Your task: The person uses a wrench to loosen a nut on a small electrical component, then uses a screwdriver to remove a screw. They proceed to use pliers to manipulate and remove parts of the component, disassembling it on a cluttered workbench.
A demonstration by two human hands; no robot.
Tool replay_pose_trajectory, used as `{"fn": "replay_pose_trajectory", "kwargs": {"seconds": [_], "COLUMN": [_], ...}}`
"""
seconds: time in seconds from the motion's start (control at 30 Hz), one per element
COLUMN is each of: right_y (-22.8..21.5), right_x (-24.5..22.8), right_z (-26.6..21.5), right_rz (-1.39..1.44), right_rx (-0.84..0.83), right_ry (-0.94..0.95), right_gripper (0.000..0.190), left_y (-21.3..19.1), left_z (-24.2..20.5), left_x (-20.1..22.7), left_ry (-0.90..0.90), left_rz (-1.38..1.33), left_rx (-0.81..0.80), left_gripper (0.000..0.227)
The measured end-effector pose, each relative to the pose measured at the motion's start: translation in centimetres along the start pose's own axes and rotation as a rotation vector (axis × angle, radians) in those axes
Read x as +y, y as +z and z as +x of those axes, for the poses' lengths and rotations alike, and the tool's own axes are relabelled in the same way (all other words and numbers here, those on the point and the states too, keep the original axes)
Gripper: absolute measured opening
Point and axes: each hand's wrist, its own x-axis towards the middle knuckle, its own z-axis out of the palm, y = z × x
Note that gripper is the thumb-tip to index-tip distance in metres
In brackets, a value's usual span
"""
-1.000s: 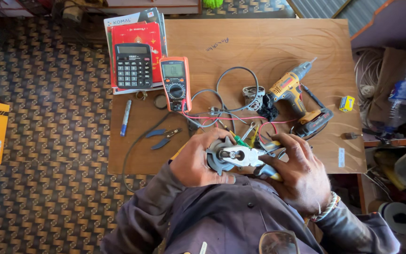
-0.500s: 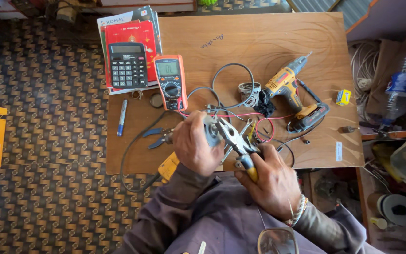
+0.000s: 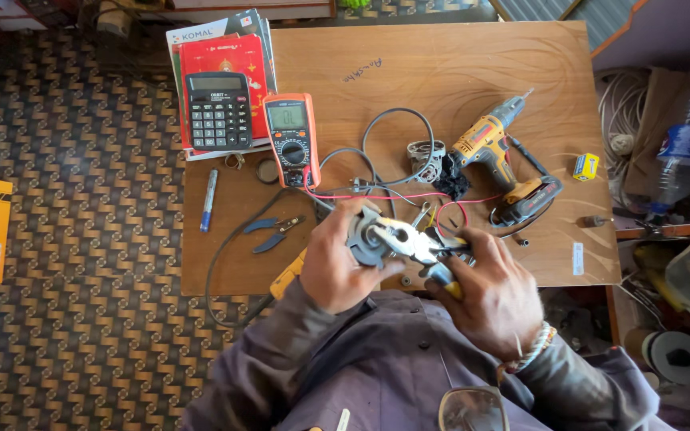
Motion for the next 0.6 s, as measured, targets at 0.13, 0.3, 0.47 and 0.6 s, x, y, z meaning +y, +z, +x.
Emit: {"fn": "replay_pose_trajectory", "kwargs": {"seconds": [0.13, 0.3, 0.47, 0.6], "right_y": [1.2, 1.5, 0.6, 0.7], "right_x": [-2.0, -1.6, -0.2, -0.8], "right_z": [0.1, -0.4, -0.2, -0.3], "right_rz": [0.027, 0.101, 0.063, 0.008], "right_rx": [-0.180, 0.091, 0.079, -0.006], "right_ry": [0.226, -0.013, -0.053, 0.026], "right_gripper": [0.044, 0.037, 0.044, 0.042], "left_y": [1.7, 0.3, -0.9, 0.2], "left_z": [0.2, 0.3, -0.2, -0.1], "left_x": [-0.2, -0.7, 0.3, 0.7], "left_ry": [0.226, 0.195, -0.131, 0.039], "left_rz": [0.518, 0.337, -0.113, 0.136], "left_rx": [0.390, 0.237, -0.047, 0.074], "left_gripper": [0.072, 0.070, 0.063, 0.066]}}
